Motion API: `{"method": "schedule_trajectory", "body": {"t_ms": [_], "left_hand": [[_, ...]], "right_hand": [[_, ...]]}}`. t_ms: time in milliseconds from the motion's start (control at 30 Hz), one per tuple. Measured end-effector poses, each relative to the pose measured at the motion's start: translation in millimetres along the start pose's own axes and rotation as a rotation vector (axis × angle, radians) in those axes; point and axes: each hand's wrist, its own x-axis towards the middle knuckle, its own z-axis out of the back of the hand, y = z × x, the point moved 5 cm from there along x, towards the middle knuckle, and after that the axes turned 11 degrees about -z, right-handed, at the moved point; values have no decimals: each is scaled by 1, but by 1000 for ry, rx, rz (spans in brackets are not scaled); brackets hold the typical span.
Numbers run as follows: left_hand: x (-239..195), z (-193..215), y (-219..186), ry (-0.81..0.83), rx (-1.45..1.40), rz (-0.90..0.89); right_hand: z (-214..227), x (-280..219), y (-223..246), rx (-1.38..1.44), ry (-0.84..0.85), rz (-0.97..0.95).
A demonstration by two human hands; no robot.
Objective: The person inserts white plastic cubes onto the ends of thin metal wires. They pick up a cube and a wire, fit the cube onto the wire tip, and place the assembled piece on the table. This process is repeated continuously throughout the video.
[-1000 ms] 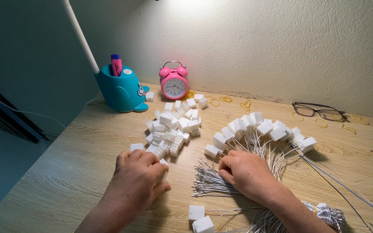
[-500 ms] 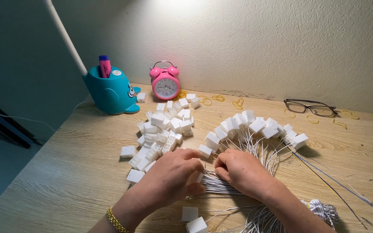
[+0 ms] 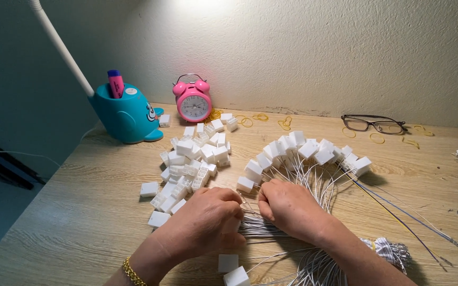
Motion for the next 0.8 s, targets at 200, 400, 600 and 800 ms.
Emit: {"method": "schedule_trajectory", "body": {"t_ms": [200,400,600,800], "left_hand": [[-14,-5,3,-5,-96,34],[-16,5,2,-74,-206,114],[4,-2,9,-101,-127,-60],[11,0,7,-54,-41,-20]], "right_hand": [[15,-11,4,149,13,-86],[4,2,-3,112,-112,21],[2,4,-7,138,-129,49],[4,3,-5,116,-138,65]]}}
